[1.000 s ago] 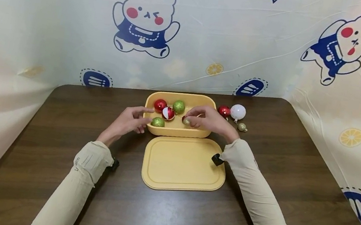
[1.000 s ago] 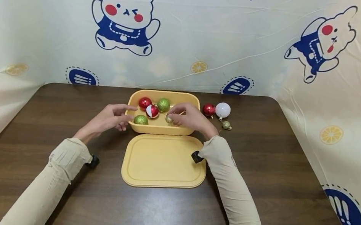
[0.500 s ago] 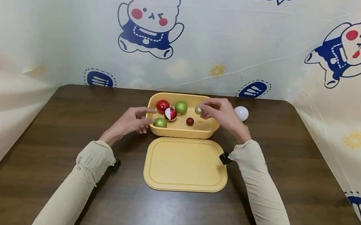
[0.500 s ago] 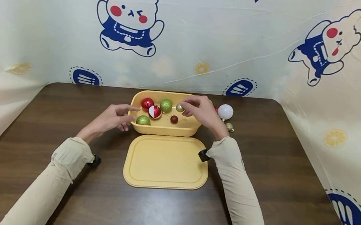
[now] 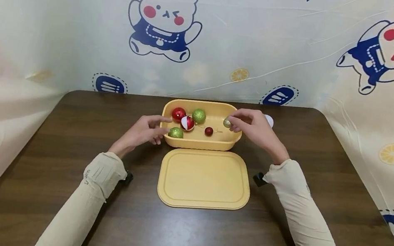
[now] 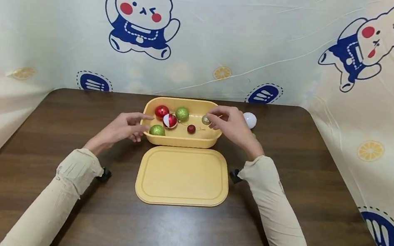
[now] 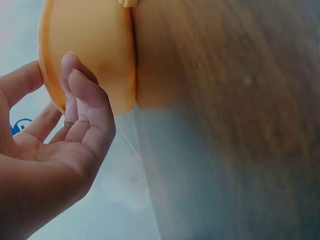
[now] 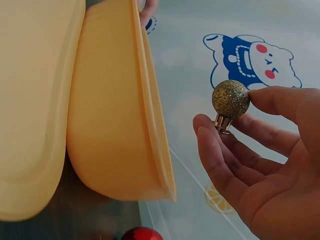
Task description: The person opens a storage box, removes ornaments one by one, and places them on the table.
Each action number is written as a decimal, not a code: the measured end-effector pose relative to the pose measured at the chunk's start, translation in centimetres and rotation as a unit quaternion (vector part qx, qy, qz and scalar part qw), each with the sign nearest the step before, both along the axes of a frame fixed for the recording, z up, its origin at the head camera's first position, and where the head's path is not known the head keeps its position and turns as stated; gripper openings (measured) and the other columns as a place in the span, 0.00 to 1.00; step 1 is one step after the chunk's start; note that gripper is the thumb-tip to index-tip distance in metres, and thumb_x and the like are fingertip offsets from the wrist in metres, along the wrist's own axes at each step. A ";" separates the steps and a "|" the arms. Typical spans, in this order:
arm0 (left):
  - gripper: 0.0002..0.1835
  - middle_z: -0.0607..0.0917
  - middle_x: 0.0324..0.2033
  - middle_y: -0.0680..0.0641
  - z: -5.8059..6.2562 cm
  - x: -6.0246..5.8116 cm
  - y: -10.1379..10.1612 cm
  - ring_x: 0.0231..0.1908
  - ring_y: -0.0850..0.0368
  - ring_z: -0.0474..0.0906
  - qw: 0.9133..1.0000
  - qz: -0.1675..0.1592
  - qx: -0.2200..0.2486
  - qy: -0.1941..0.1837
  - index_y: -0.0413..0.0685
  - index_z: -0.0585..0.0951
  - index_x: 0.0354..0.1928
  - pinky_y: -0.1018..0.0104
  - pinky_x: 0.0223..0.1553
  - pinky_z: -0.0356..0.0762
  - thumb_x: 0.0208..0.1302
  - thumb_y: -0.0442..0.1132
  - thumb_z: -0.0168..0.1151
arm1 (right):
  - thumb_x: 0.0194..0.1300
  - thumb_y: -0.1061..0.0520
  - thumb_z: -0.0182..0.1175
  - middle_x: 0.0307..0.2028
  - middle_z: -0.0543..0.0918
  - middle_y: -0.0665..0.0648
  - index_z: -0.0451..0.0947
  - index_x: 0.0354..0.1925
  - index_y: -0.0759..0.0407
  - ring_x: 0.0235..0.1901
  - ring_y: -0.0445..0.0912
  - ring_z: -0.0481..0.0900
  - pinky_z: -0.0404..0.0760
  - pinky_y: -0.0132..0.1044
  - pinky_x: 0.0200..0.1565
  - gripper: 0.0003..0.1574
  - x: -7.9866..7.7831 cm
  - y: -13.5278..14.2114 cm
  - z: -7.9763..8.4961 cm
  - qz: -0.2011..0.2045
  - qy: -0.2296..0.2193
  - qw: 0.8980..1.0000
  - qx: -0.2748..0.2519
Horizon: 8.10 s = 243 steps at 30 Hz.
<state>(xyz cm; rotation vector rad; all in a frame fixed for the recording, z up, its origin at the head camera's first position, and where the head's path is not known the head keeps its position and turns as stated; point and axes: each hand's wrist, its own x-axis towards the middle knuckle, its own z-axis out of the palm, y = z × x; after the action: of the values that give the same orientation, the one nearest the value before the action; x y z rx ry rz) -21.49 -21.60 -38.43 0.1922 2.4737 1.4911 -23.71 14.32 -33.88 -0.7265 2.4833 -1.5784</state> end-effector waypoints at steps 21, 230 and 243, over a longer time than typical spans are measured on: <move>0.25 0.78 0.32 0.31 0.0 -0.2 0.0 0.32 0.33 0.79 1.000 -0.002 0.009 -0.007 0.39 0.73 0.67 0.51 0.34 0.83 0.70 0.39 0.62 | 0.72 0.54 0.60 0.40 0.86 0.66 0.82 0.50 0.63 0.34 0.46 0.84 0.83 0.32 0.38 0.15 1.3 3.8 0.1 -0.056 0.015 0.997 0.056; 0.22 0.78 0.32 0.29 3.1 2.0 1.5 0.32 0.33 0.80 1.000 -0.003 0.002 0.004 0.37 0.75 0.64 0.46 0.38 0.83 0.71 0.38 0.60 | 0.69 0.64 0.59 0.38 0.84 0.65 0.77 0.57 0.63 0.31 0.52 0.80 0.83 0.44 0.36 0.19 -2.4 6.0 -3.6 -0.100 0.023 0.943 0.316; 0.23 0.79 0.32 0.29 2.1 1.3 1.1 0.29 0.37 0.80 1.000 -0.004 0.002 0.009 0.39 0.75 0.64 0.47 0.36 0.83 0.71 0.39 0.61 | 0.71 0.58 0.59 0.39 0.85 0.62 0.79 0.55 0.62 0.31 0.52 0.81 0.85 0.49 0.39 0.17 -1.7 5.1 -2.7 -0.124 0.066 0.938 0.317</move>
<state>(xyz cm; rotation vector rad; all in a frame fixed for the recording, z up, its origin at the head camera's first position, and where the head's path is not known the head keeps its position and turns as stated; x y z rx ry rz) -20.21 -20.50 -36.38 0.2183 2.4821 1.4968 -25.37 19.47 -36.57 -0.4362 3.0154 -0.6850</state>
